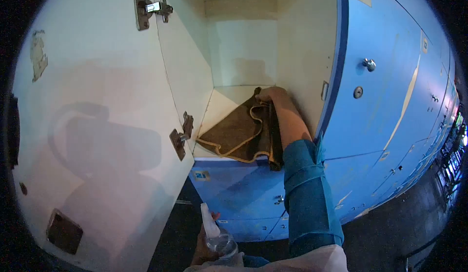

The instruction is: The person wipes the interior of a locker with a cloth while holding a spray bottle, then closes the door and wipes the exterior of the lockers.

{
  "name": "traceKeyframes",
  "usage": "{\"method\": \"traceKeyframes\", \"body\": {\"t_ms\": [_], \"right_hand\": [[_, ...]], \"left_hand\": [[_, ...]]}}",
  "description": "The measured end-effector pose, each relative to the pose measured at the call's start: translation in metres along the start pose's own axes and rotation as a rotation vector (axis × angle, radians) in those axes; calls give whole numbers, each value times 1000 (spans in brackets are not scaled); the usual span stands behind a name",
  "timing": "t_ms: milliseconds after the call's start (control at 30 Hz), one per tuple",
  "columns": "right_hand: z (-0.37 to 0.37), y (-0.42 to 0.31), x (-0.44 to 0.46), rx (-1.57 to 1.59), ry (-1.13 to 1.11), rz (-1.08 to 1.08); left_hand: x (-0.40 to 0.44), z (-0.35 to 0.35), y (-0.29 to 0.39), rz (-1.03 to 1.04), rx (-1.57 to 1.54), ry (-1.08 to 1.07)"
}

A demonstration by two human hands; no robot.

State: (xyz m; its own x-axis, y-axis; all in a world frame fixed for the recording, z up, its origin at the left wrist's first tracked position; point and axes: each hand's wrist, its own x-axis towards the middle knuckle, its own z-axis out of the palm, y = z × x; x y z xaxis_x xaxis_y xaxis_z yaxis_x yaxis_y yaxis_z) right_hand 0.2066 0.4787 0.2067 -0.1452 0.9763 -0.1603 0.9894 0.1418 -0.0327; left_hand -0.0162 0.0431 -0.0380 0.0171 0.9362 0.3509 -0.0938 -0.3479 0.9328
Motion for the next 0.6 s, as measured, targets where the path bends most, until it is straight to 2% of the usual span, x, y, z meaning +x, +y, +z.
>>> {"method": "traceKeyframes", "body": {"t_ms": [67,200,300,400,533,567,600], "right_hand": [[-1,-5,18,-18,6,45],[0,-7,45,-14,-4,-1],[4,-25,64,-8,-11,-88],[16,-56,95,1,17,-241],[34,-105,124,44,69,-461],[36,-110,118,59,66,-496],[34,-112,106,74,55,-520]], "left_hand": [[4,6,18,-69,-60,51],[16,9,48,-250,-176,104],[23,8,75,-306,-63,123],[28,6,81,-210,155,136],[13,-11,12,-246,31,135],[12,-12,12,-255,6,131],[26,-3,52,-230,38,118]]}}
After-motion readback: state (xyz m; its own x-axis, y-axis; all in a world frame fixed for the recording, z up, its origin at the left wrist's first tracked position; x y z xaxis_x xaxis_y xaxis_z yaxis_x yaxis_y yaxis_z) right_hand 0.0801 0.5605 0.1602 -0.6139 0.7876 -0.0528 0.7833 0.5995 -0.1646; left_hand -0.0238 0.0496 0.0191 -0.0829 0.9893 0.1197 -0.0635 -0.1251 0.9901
